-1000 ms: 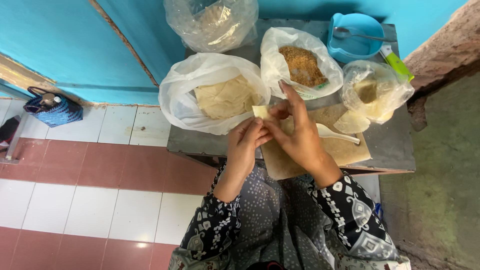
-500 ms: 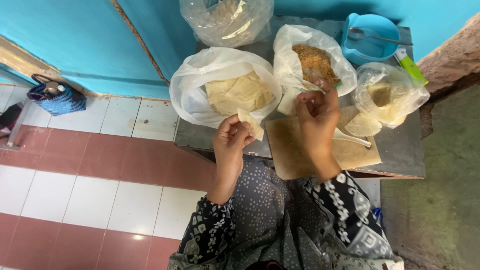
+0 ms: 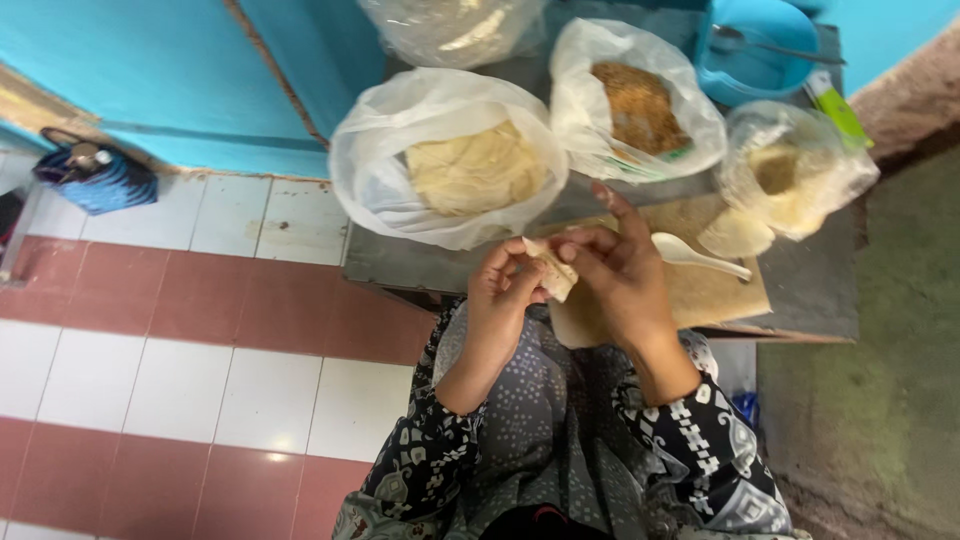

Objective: The person sits at a low metal table and wraps filled pastries. They take square dough wrappers from a plastic bag, spoon a brown crumbly filling onto a wrapper, fold the wrapper over the filling, press the edges closed, and set the finished parcel aside, repeating the cycle.

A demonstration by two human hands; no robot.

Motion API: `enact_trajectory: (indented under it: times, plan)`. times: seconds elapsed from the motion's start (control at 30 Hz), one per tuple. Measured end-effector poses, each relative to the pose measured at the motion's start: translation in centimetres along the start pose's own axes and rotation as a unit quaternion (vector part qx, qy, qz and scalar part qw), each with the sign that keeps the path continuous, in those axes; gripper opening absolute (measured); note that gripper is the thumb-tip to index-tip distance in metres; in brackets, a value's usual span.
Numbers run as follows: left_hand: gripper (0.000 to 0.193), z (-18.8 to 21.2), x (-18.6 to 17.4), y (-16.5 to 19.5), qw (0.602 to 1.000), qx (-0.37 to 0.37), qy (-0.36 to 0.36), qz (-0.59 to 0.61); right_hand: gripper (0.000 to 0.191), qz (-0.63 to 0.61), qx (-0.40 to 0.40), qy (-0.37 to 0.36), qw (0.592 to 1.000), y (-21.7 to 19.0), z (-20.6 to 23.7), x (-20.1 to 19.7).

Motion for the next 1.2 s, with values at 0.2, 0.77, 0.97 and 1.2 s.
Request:
enact_trajectory:
  times: [0.2,0.77,0.97,1.2]
  plan:
    - [0.020,1.7,3.3,-2.8,0.989,-0.021,-0.047,-0.139,0.082,0.035,0.024,0.013,0.999,-0.9,4.3,-6.0]
    - [0.023,5.6,8.9,0.1,0.717,0.294,-0.079,-0.627,0.070,0.525,-0.195,-0.125,0.819,-2.0,2.1,-5.8]
    - [0.031,5.5,8.9,-0.8,0.670,0.311,-0.100,-0.666,0.019,0.715,-0.265,0.093,0.640,-5.2,1.5,-14.2]
    - [0.033,5.3,8.2,-1.0,0.668,0.327,-0.094,-0.662,0.017,0.659,-0.140,0.068,0.736,-7.2,-0.1,-18.9]
Point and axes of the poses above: each hand's wrist, its own z-axis away from the middle knuckle, its own x-axis out of the palm, y = z × x, the point moved 6 cm from there along -z, towards the middle knuckle, and after that the axes turned 5 degrees about -x, right-handed, at the moved point
